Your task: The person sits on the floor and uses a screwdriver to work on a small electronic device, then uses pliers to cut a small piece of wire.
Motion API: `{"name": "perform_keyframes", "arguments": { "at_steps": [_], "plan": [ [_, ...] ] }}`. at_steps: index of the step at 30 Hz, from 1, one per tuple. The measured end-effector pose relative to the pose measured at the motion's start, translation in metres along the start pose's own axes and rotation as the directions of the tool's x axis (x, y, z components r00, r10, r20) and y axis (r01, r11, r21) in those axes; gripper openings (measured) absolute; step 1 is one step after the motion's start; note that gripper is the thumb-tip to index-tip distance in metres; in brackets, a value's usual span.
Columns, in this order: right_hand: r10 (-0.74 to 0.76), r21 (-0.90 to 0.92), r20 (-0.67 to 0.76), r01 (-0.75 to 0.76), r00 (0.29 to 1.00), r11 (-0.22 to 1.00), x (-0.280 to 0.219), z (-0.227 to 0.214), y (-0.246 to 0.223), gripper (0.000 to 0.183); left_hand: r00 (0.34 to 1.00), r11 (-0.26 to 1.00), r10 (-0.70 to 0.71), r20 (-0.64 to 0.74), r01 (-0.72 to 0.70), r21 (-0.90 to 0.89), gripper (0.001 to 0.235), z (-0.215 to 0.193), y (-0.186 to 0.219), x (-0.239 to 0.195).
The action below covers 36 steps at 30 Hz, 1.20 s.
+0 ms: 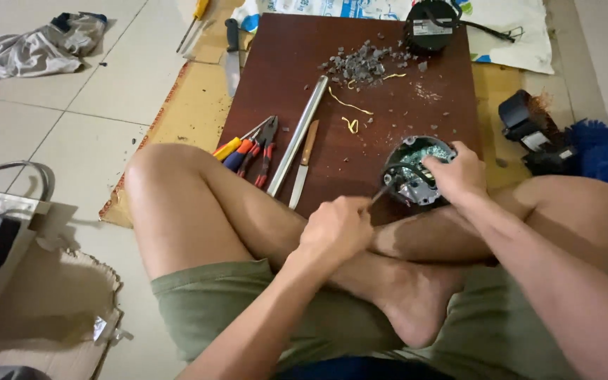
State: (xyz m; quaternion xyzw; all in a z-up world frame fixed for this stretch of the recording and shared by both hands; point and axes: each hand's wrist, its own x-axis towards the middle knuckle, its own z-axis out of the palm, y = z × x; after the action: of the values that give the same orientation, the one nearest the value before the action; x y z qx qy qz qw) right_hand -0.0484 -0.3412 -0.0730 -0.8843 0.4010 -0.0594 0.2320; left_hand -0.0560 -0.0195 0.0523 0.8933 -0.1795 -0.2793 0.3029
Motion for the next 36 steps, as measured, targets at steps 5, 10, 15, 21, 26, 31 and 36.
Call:
{"name": "perform_keyframes", "arguments": {
  "at_steps": [5,10,15,21,26,31,36],
  "plan": [
    [-0.077,0.057,-0.104,0.083,0.992,0.995,-0.048,-0.012,-0.036,0.051,0.991,0.987,0.134,-0.009,-0.132,0.093,0.033,0.030,-0.021,0.007],
    [-0.104,0.084,-0.020,0.105,0.994,0.991,-0.059,-0.027,-0.041,0.051,0.994,0.992,0.094,0.049,-0.098,0.080,0.034,0.034,-0.027,0.018],
    [-0.128,0.084,0.051,0.123,0.991,0.989,-0.064,-0.032,-0.047,0.057,0.978,0.995,0.084,0.192,-0.072,-0.069,0.047,-0.024,-0.017,-0.001],
    [-0.101,0.098,0.069,0.094,0.993,0.991,-0.056,-0.031,-0.041,0.060,0.971,0.995,0.089,0.222,-0.078,-0.059,0.046,-0.019,-0.018,-0.002],
    [-0.077,0.049,0.081,0.073,0.994,0.996,-0.035,-0.018,-0.031,0.059,0.981,0.995,0.067,0.181,-0.079,0.059,0.038,-0.001,0.003,-0.011],
    [-0.048,0.032,0.082,0.045,0.996,0.998,-0.020,-0.012,-0.020,0.059,0.994,0.979,0.030,0.101,-0.049,0.195,0.028,0.044,0.021,-0.006],
    [0.086,0.019,0.274,-0.095,0.958,0.995,-0.053,-0.059,-0.067,0.084,0.999,0.965,0.040,0.007,-0.040,0.260,0.030,0.082,0.039,-0.017]
  ]
}}
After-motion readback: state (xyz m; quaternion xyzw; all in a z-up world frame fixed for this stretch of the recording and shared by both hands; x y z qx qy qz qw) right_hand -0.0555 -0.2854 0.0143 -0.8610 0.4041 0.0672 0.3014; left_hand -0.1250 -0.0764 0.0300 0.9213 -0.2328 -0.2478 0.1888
